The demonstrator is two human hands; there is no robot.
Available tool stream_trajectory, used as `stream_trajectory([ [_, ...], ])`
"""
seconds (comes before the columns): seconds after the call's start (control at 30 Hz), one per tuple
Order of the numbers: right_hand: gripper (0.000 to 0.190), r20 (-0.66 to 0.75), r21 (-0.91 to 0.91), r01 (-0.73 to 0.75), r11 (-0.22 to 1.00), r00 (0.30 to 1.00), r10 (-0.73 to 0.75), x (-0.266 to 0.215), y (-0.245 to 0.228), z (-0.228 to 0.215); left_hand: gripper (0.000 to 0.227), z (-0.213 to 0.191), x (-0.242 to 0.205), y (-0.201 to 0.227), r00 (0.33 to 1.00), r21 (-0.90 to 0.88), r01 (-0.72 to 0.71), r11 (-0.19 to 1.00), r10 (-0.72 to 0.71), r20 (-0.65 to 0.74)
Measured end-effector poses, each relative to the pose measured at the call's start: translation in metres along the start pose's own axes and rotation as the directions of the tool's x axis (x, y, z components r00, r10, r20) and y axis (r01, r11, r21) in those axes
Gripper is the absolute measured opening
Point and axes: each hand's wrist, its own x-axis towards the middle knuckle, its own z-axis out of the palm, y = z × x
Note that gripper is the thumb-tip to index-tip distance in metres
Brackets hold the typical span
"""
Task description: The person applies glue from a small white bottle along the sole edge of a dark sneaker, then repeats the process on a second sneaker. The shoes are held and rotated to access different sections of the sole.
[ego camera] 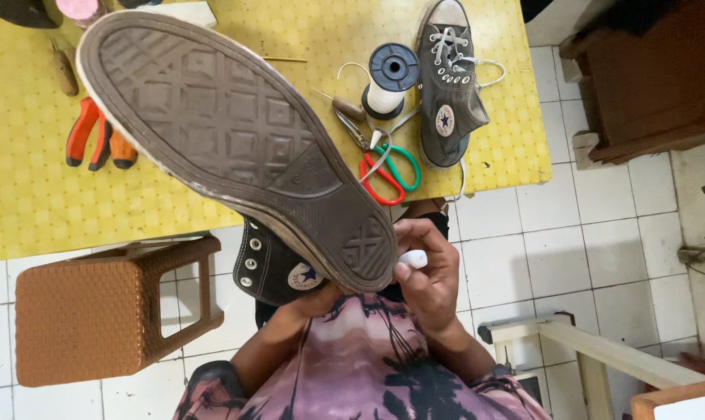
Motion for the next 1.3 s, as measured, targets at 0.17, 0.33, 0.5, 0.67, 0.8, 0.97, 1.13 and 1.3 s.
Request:
stream_trajectory([
  [0.17, 0.040, 0.021, -0.080, -0.025, 0.996, 0.999, 0.027, 0.003, -0.007, -0.001, 0.033, -0.163, 0.028, -0.073, 0.928, -0.841, 0.350, 0.413, -0.029, 0.371],
  [0.33, 0.036, 0.014, -0.108, -0.029, 0.994, 0.999, 0.030, 0.003, -0.020, 0.006, 0.027, -0.157, 0.030, -0.068, 0.870, -0.861, 0.492, 0.130, -0.095, 0.484],
  [0.5, 0.036, -0.002, -0.124, -0.027, 0.992, 1.000, 0.027, 0.004, -0.023, 0.007, 0.026, -0.152, 0.034, -0.064, 0.750, -0.741, 0.594, -0.314, -0.117, 0.651],
  [0.67, 0.035, 0.022, -0.114, -0.005, 0.993, 1.000, 0.008, 0.002, -0.008, 0.003, 0.031, -0.147, 0.040, -0.061, 0.652, -0.553, 0.570, -0.608, -0.076, 0.755],
  [0.8, 0.038, 0.073, -0.135, 0.027, 0.990, 0.997, -0.018, 0.003, 0.005, 0.001, 0.027, -0.138, 0.035, -0.084, 0.671, -0.763, 0.462, -0.453, -0.384, 0.634],
  [0.97, 0.032, 0.067, -0.178, -0.011, 0.984, 0.998, 0.023, -0.007, 0.022, -0.014, 0.033, -0.128, 0.041, -0.116, 0.685, -0.959, 0.275, 0.069, -0.714, 0.145],
  [1.13, 0.030, 0.025, -0.225, -0.038, 0.974, 0.999, 0.045, -0.015, 0.033, -0.027, 0.019, -0.171, 0.066, -0.140, 0.701, -0.980, 0.061, 0.188, -0.707, -0.092],
  [1.3, 0.023, -0.035, -0.287, 0.026, 0.957, 0.999, -0.038, -0.018, 0.041, -0.041, 0.047, -0.177, 0.099, -0.152, 0.690, -0.853, 0.056, 0.519, -0.638, -0.343],
])
